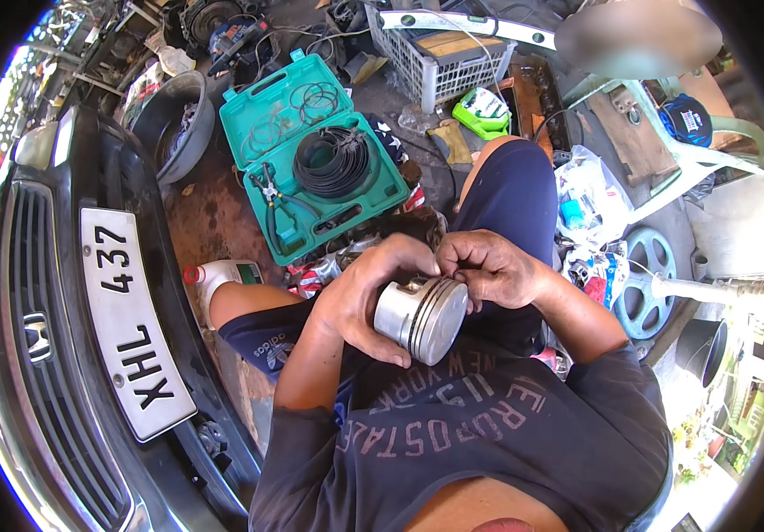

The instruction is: Manually installing piston rings onto an engine piston.

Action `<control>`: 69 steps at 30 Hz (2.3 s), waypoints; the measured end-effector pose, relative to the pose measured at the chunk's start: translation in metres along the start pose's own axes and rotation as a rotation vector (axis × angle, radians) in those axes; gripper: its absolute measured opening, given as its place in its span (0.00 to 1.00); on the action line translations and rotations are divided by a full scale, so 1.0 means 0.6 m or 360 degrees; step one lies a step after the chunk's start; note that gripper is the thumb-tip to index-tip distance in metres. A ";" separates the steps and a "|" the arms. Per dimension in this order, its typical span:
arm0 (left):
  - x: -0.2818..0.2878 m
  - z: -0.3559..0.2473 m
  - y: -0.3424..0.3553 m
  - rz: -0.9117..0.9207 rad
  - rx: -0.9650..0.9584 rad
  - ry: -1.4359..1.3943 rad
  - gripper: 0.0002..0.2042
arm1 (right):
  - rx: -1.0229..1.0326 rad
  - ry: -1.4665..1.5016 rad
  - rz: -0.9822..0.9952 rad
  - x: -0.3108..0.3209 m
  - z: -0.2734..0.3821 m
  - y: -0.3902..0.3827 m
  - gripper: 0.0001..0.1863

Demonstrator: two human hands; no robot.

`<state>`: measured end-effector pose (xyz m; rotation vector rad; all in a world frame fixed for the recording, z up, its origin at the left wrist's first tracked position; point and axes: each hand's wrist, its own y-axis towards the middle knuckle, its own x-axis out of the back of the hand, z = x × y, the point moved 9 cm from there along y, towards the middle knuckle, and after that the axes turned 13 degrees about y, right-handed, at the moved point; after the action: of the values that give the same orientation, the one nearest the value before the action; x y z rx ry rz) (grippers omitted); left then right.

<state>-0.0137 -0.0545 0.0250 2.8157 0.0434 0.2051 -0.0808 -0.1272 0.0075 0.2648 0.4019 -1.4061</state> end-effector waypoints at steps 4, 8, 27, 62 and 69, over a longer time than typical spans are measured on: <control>0.012 -0.043 0.016 -0.0071 -0.0255 0.0355 0.44 | 0.0002 0.0102 -0.0005 0.000 -0.009 0.005 0.04; -0.003 -0.029 0.017 0.0124 -0.0184 0.0243 0.46 | -0.0073 0.0184 -0.0053 -0.001 -0.017 0.003 0.03; 0.009 -0.052 0.029 -0.0166 -0.0075 0.0903 0.43 | 0.0543 -0.0316 -0.0456 0.059 0.074 -0.042 0.06; -0.008 -0.026 0.032 0.0130 0.0052 0.0770 0.42 | 0.0512 -0.2010 0.0807 -0.107 0.129 0.007 0.07; -0.016 -0.008 0.033 0.0263 0.0110 0.0734 0.43 | 0.0389 -0.1738 0.0790 -0.088 0.102 0.016 0.06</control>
<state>-0.0235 -0.0724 0.0342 2.7765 -0.0802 0.9011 -0.0702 -0.1034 0.0845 -0.2168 -0.6982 -0.9225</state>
